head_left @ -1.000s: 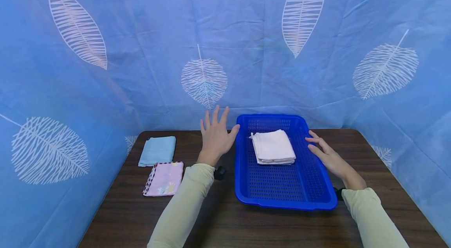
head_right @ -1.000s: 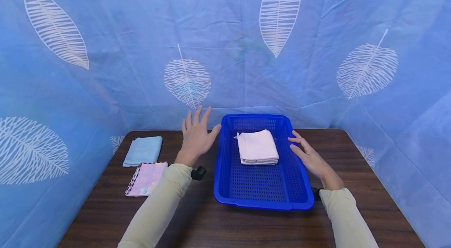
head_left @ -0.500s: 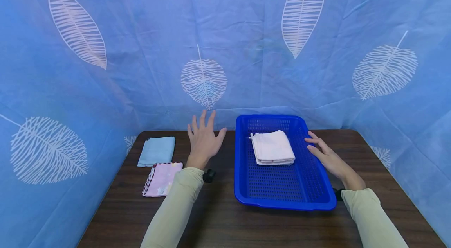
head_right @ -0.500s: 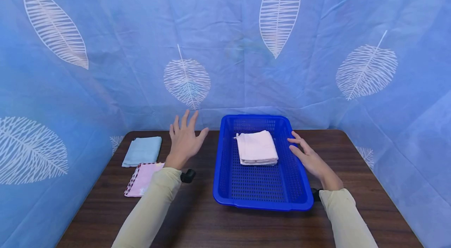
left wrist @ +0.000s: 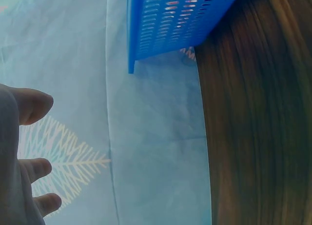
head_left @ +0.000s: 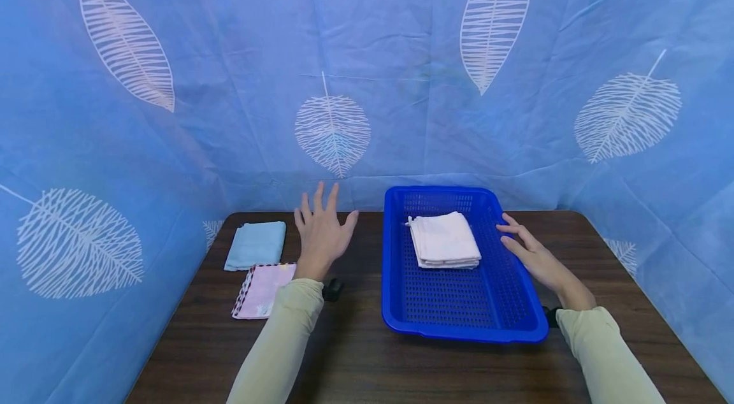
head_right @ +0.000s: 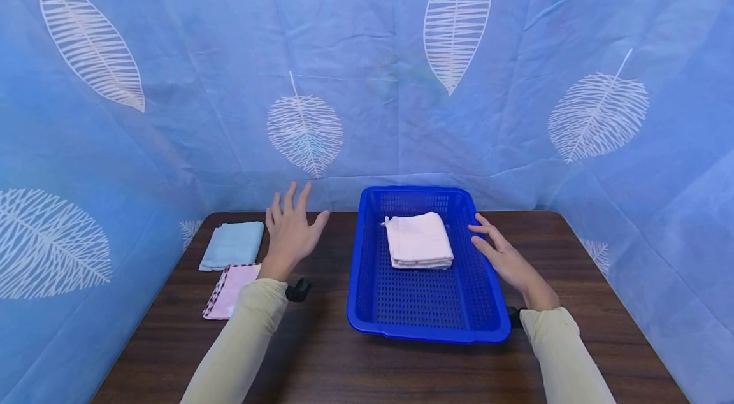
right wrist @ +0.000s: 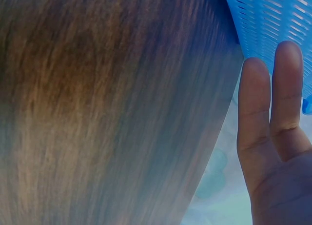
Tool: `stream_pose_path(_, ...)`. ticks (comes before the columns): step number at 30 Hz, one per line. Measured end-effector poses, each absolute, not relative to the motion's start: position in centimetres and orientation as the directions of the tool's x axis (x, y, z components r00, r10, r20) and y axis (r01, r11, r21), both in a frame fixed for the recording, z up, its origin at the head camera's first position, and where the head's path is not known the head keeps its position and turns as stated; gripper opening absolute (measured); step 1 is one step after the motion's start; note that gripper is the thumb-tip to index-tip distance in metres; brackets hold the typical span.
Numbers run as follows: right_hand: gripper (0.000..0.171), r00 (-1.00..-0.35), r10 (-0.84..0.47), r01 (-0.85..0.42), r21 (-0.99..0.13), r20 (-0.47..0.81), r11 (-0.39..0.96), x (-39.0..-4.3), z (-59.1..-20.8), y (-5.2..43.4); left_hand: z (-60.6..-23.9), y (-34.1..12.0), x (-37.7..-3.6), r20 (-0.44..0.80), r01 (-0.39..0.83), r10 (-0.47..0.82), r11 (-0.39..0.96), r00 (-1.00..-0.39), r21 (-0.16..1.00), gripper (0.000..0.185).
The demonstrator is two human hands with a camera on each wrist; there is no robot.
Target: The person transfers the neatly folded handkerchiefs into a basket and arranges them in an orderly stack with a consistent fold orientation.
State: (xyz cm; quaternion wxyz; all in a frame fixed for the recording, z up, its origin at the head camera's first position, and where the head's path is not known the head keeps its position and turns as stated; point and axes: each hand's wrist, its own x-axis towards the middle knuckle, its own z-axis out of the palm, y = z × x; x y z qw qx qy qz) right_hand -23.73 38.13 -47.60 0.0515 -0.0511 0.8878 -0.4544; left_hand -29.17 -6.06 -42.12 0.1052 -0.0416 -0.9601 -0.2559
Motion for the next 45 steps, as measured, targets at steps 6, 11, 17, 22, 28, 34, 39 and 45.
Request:
stream_pose_path(6,0.062,-0.989,-0.141,-0.049,-0.815,-0.04,0.577,-23.9,-47.7,38.2,-42.6,-6.9,-28.9,0.207,0.112,0.01,0.866,-0.978,0.488,0.074)
stream_pose_path(11,0.061,-0.989,-0.143,-0.056,-0.814,-0.033,0.577,-23.9,-47.7,38.2,-42.9,-7.7,-28.7,0.197,0.091,-0.011,0.861,-0.98,0.5,0.075)
stream_pose_path(17,0.061,-0.989,-0.144,-0.055,-0.815,-0.035,0.576,-24.0,-47.8,38.2,-43.2,-8.4,-28.5,0.182,0.064,-0.03,0.868,-0.983,0.492,0.074)
stream_pose_path(22,0.061,-0.988,-0.147,-0.053,-0.817,-0.04,0.575,-24.0,-47.9,38.1,-43.6,-9.3,-28.3,0.197,0.062,-0.039,0.873,-0.98,0.483,0.074)
stream_pose_path(28,0.061,-0.989,-0.145,-0.057,-0.816,-0.033,0.575,-24.0,-47.9,38.2,-43.9,-10.4,-28.4,0.214,0.051,-0.059,0.88,-0.975,0.472,0.074)
stream_pose_path(34,0.063,-0.989,-0.138,-0.043,-0.816,-0.046,0.576,-23.9,-47.7,38.3,-43.9,-11.2,-28.2,0.212,0.041,-0.071,0.875,-0.975,0.482,0.075)
stream_pose_path(39,0.063,-0.988,-0.145,-0.046,-0.817,-0.046,0.575,-23.9,-47.7,38.3,-44.1,-12.0,-28.0,0.205,0.014,-0.095,0.88,-0.974,0.474,0.076)
stream_pose_path(45,0.062,-0.988,-0.151,-0.055,-0.823,-0.039,0.566,-23.9,-47.9,38.3,-44.4,-13.0,-27.6,0.194,-0.008,-0.117,0.874,-0.974,0.486,0.076)
